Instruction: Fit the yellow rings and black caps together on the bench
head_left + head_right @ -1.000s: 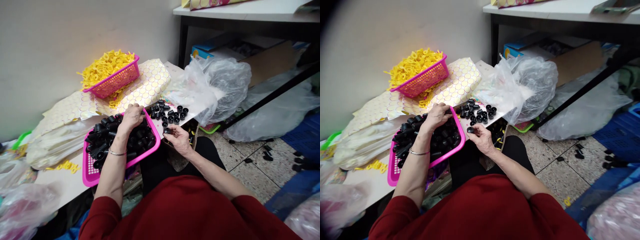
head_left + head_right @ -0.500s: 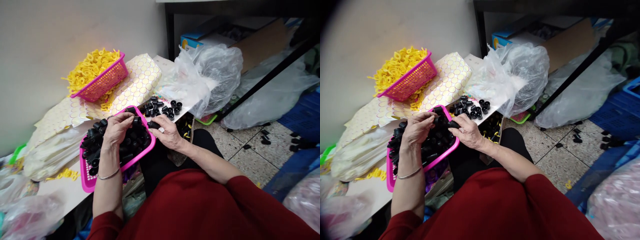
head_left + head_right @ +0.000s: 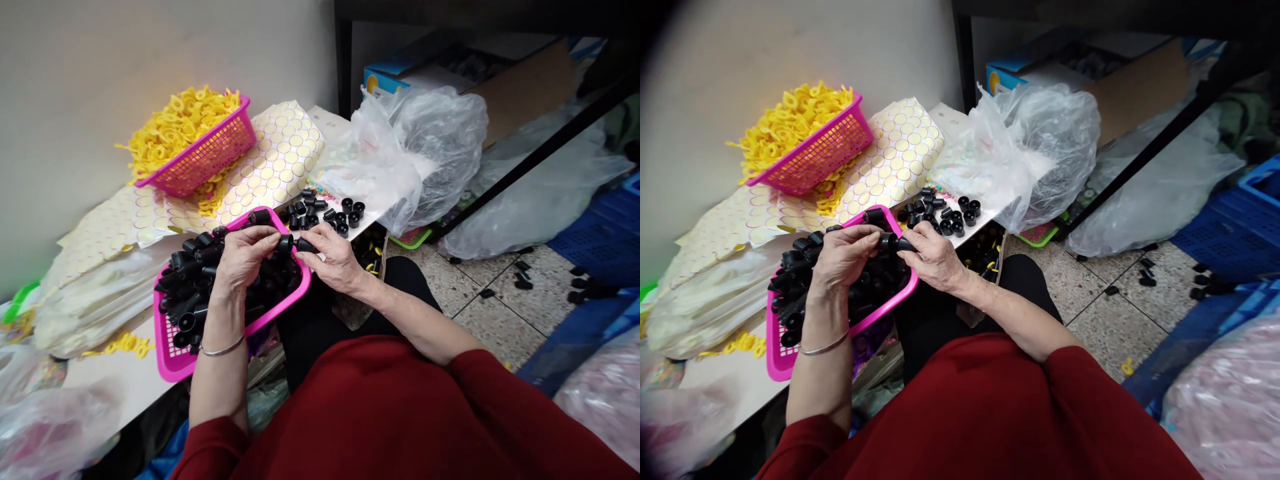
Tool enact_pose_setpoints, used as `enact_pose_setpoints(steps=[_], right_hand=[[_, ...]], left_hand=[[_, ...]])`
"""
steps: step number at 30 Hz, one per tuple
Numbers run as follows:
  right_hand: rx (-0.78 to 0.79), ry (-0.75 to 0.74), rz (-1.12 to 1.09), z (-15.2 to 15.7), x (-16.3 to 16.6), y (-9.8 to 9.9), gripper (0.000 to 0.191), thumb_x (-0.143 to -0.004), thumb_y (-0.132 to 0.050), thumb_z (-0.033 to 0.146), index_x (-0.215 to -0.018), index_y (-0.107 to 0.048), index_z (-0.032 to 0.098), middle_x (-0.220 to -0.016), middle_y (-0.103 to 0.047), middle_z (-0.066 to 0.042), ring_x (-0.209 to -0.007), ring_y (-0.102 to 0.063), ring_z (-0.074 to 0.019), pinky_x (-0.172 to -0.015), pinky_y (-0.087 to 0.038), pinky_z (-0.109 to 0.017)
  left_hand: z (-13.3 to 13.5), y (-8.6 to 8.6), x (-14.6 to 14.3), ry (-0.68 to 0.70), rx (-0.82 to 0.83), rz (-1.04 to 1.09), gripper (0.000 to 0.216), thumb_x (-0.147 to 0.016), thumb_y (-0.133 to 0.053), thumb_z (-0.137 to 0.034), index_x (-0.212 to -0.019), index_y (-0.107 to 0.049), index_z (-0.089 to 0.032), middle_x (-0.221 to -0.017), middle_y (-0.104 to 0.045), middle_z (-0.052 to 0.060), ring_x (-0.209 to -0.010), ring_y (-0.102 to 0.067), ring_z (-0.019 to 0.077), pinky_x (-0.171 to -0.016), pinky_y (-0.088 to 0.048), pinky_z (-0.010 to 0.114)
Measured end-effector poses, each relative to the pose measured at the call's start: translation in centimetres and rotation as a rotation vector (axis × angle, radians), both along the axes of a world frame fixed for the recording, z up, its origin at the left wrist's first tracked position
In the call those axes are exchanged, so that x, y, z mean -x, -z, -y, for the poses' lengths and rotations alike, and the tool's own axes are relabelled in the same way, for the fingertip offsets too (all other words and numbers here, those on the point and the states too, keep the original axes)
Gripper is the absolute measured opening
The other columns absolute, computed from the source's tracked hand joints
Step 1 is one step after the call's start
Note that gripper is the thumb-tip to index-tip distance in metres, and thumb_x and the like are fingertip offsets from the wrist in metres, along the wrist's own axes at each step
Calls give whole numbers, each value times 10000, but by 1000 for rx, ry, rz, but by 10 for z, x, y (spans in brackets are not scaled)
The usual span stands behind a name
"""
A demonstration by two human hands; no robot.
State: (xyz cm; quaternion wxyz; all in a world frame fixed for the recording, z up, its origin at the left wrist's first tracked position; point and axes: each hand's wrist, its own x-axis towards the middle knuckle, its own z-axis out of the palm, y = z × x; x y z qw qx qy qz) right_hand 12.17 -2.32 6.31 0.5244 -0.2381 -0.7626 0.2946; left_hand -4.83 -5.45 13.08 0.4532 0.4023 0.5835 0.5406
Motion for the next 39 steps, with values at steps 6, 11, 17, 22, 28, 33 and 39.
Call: enact_pose_setpoints(steps=[6,11,17,22,28,33,39], right_hand=[[-1,-17,15,1,4,7,266,-865,-578,247,-1121,-616,187,-960,-559,-54,-870,-583,-149,-784,-519,-281],[-15,8,23,5,9,19,407,-859,-607,306,-1234,-527,171,-1038,-608,-97,-965,-597,-205,-845,-524,-338],[95,-10,15,13,-11,34,300,-862,-596,300,-1144,-586,197,-968,-608,-68,-887,-599,-175,-797,-529,-328],[256,-12,-147,20,-29,34,394,-844,-627,372,-1195,-549,211,-1042,-599,-64,-944,-602,-165,-828,-522,-317],[218,406,136,-33,-60,51,270,-818,-587,333,-1041,-591,182,-958,-602,-74,-898,-586,-210,-826,-506,-362],[151,596,568,-85,-80,78,276,-807,-473,244,-1028,-614,158,-998,-557,-112,-889,-557,-243,-768,-487,-372],[66,546,658,-106,-70,95,296,-814,-436,239,-1048,-588,142,-988,-586,-144,-931,-537,-275,-800,-465,-380]], left_hand=[[0,4,-3,22,20,-90,316,-471,-867,-328,-670,-742,-118,-549,-619,26,-455,-471,68,-441,-373,196],[6,10,-19,-17,53,-221,365,-470,-872,-322,-766,-766,-136,-684,-693,44,-576,-574,128,-538,-467,231],[15,30,-41,6,74,-228,339,-496,-861,-307,-773,-753,-144,-641,-672,21,-555,-578,132,-512,-468,229],[16,39,-61,123,101,92,348,-548,-840,-357,-795,-749,-130,-745,-703,65,-597,-601,133,-580,-508,255],[17,19,-36,-62,-40,-250,352,-582,-811,-348,-851,-735,-134,-697,-655,18,-588,-553,106,-586,-469,231],[20,7,48,-478,-78,-601,181,-600,-738,-260,-753,-717,-165,-648,-621,-9,-617,-531,120,-616,-453,238],[27,11,95,-357,81,-848,198,-584,-676,-245,-762,-730,-176,-745,-665,18,-707,-574,174,-663,-453,280]])
